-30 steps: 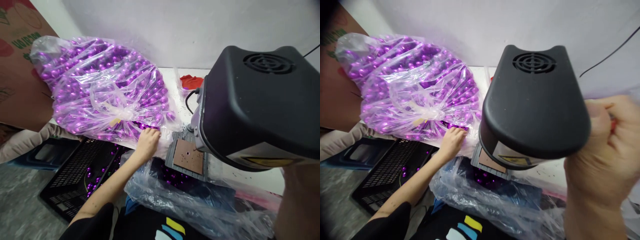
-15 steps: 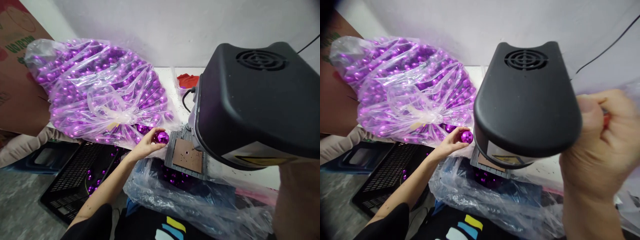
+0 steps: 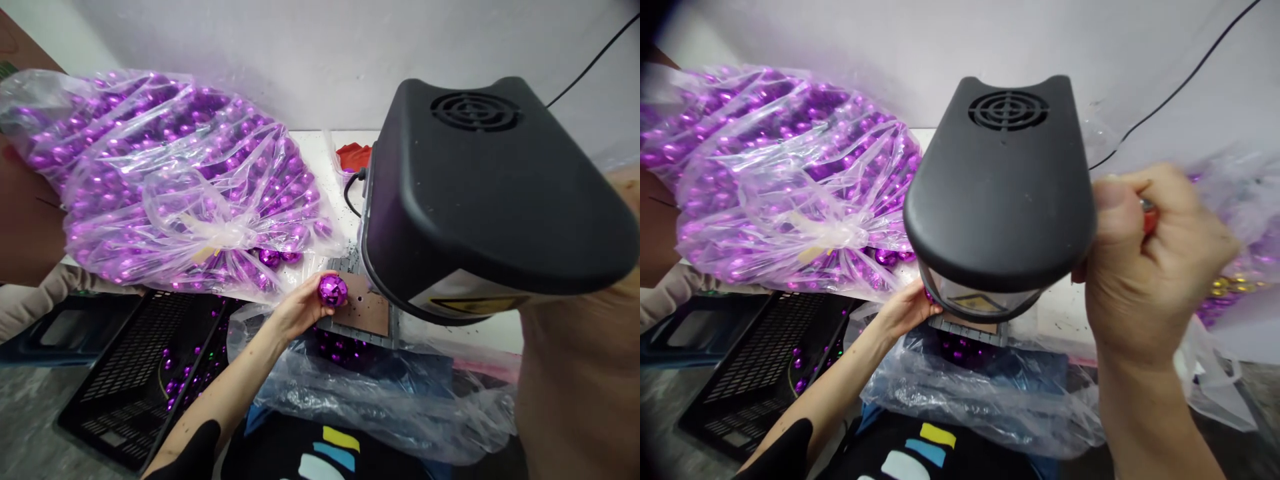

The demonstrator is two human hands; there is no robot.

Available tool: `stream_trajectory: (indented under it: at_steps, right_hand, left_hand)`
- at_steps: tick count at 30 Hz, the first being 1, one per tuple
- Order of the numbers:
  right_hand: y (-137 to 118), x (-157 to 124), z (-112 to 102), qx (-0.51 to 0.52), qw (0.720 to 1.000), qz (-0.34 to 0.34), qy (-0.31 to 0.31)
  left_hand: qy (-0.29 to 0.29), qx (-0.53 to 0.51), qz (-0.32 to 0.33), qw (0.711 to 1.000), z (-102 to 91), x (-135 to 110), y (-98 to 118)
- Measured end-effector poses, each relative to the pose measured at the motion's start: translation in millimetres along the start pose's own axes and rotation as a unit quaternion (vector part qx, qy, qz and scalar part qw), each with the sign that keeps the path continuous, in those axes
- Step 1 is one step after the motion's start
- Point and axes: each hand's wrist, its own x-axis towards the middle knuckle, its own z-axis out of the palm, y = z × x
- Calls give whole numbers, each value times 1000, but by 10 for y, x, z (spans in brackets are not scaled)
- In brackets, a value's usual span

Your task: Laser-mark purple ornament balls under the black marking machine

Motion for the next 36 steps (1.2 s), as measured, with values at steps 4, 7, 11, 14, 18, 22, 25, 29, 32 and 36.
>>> stream_trajectory:
  at_steps: [4,7,11,14,18,22,25,29,32,36]
  right_hand:
    - [4,29,17,2,1000,-9,2]
    - [-25,36,14,-13,1000,-11,-5]
    - [-38,35,9,-17,1000,-12,-10]
    - [-31,33,12,-14,1000,-10,-10]
    - [-21,35,30,-1,1000,2,-2]
    - [-5,41,40,13,1000,-5,9]
    - [-5,38,29,9,1000,-9,12]
    - [-15,38,18,-3,1000,-15,2]
    - [-16,46,18,4,1000,-17,2]
    - [-32,37,5,-11,1000,-11,-7]
  left_hand:
    - [22,4,-6,1000,26,-18,30]
    - [10,2,-29,1000,41,-47,29]
    - [-3,6,-40,999,48,-59,-23]
    - [1,42,-2,999,54,-18,-76]
    - [82,209,101,969,67,47,-176]
    - [86,397,166,899,74,61,-319]
    - [55,481,187,855,86,87,-417]
    - [38,522,214,825,138,166,-504]
    - [42,487,215,845,187,211,-542]
    - [62,427,183,884,235,238,-504]
